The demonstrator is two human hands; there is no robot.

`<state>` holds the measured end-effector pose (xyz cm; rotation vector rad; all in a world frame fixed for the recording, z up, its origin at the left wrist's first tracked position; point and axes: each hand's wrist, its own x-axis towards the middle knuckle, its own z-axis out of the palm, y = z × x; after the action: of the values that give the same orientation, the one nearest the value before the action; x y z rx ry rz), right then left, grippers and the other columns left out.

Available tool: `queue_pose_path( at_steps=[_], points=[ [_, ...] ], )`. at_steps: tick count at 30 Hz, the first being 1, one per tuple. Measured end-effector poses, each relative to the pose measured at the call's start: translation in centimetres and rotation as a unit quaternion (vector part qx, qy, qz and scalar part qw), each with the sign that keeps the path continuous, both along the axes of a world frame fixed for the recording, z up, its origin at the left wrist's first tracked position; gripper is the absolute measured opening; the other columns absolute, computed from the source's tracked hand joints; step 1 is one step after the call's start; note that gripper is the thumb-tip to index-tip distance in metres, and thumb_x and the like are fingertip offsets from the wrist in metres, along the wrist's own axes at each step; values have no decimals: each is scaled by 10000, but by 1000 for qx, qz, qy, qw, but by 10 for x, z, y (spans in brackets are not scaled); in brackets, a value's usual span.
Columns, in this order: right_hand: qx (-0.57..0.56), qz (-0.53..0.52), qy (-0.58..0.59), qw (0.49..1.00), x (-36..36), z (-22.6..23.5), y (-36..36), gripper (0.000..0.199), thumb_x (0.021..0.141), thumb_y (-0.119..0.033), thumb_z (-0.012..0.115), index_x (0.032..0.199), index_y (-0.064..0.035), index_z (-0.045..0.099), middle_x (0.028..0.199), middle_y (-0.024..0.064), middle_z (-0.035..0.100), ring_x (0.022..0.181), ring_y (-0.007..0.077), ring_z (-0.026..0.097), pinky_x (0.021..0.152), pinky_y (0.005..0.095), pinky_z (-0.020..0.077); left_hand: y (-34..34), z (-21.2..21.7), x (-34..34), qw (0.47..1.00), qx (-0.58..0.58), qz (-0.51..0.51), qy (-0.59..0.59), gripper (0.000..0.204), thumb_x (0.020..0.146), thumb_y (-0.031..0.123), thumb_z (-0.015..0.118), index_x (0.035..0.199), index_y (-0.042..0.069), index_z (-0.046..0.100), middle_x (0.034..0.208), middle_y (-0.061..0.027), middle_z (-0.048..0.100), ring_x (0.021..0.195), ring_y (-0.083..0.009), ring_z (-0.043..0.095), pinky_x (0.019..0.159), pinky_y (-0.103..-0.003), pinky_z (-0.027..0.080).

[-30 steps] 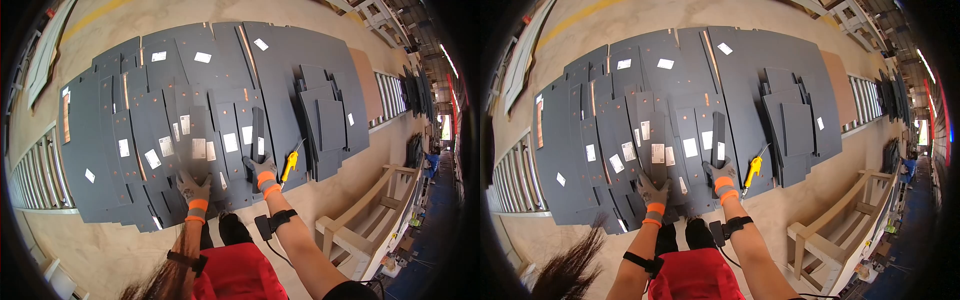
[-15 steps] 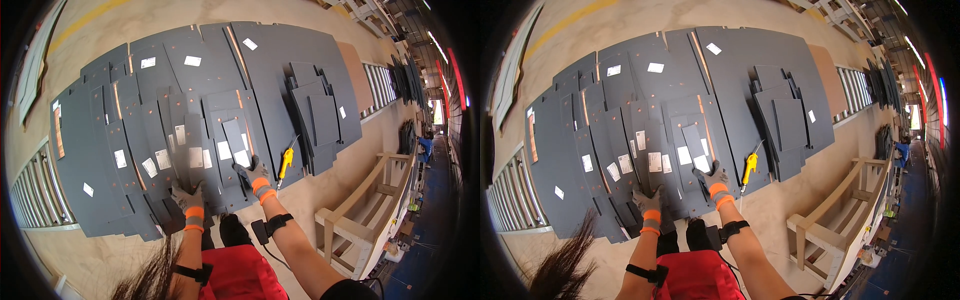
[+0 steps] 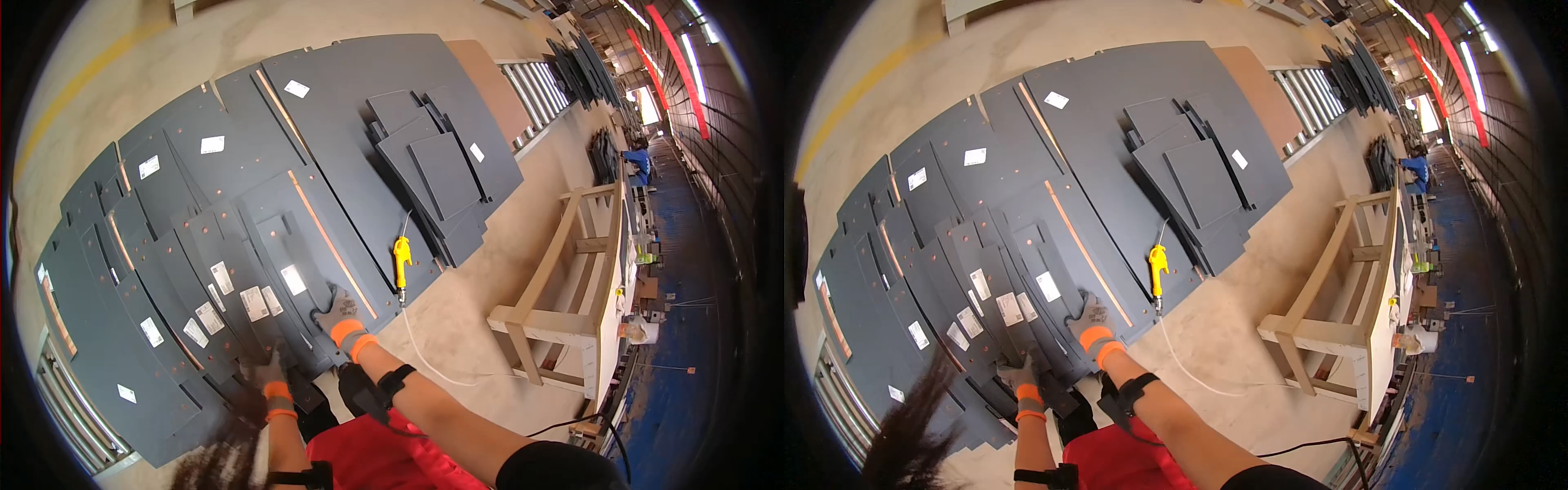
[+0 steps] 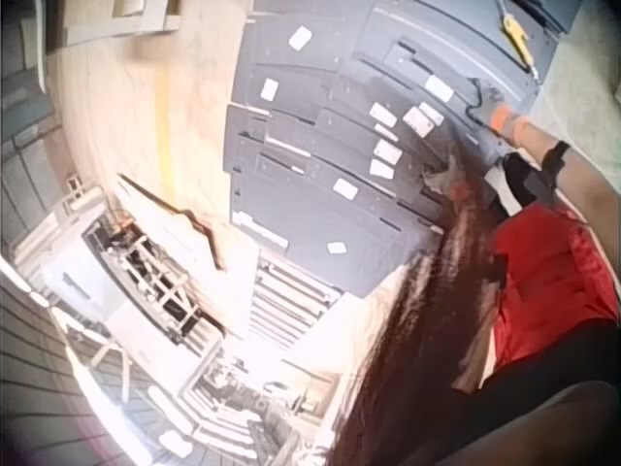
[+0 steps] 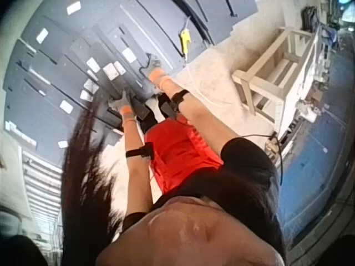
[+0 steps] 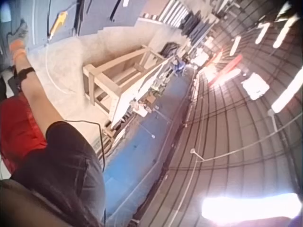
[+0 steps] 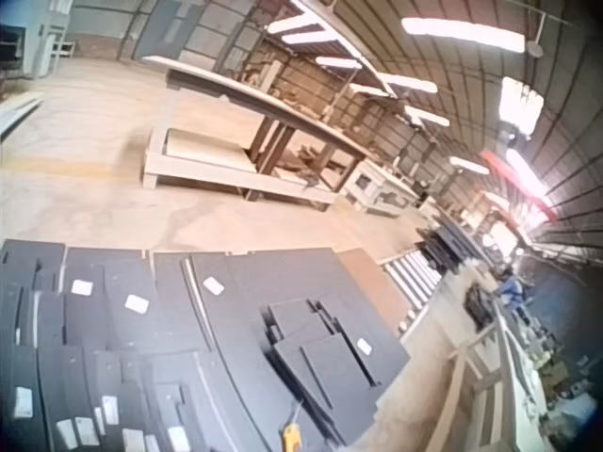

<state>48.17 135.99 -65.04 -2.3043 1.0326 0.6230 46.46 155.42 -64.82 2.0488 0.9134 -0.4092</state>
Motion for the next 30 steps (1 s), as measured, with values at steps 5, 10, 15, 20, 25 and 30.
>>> queue_pose_path(
  at_steps=[5, 10, 15, 20, 25, 30],
  points=[
    [175, -73, -63, 980, -2, 19, -28, 866, 601, -366, 828, 1307, -11, 475, 1197, 192, 605, 1123, 315, 578, 952, 362, 461, -2, -3, -25, 996, 40, -5, -75, 829, 600, 270, 893, 1223, -50, 449, 1079, -187, 613, 916, -306, 637, 857, -381, 500],
    [478, -308, -120, 814, -12, 30, -31, 448, 789, -75, 726, 1194, 23, 561, 1033, 108, 670, 889, 200, 665, 754, 310, 558, 65, -46, -41, 988, -133, -74, 10, 539, 685, 178, 813, 1116, -30, 565, 986, -147, 659, 911, -260, 633, 833, -349, 485],
    [501, -324, -192, 779, -22, 19, -51, 372, 807, -12, 695, 1158, 14, 574, 991, 105, 669, 840, 184, 669, 710, 298, 566, 107, -44, -53, 969, -219, -99, -54, 379, 765, 104, 727, 1109, 16, 596, 990, -72, 667, 907, -151, 615, 803, -298, 487],
    [495, -322, -153, 792, -2, 46, -34, 429, 775, -75, 745, 1159, 1, 571, 987, 78, 663, 840, 163, 648, 719, 284, 544, 110, -30, -64, 941, -335, 24, -29, 337, 828, 127, 695, 1120, 55, 542, 965, -34, 602, 841, -145, 607, 731, -284, 520],
    [474, -280, -168, 817, -10, 30, -8, 445, 795, -161, 753, 1167, 2, 570, 1028, 62, 657, 896, 127, 613, 779, 245, 505, 79, 9, -46, 886, -455, 90, -14, 350, 824, 177, 708, 1099, 72, 521, 984, -34, 580, 846, -138, 605, 750, -298, 522],
    [470, -287, -171, 817, -10, 25, 21, 416, 836, -169, 718, 1188, -27, 548, 1039, 28, 638, 906, 95, 594, 780, 232, 497, 93, -37, -69, 964, -254, -41, -60, 441, 805, 156, 722, 1175, 33, 515, 1056, -67, 603, 904, -172, 613, 818, -313, 507]
  ],
)
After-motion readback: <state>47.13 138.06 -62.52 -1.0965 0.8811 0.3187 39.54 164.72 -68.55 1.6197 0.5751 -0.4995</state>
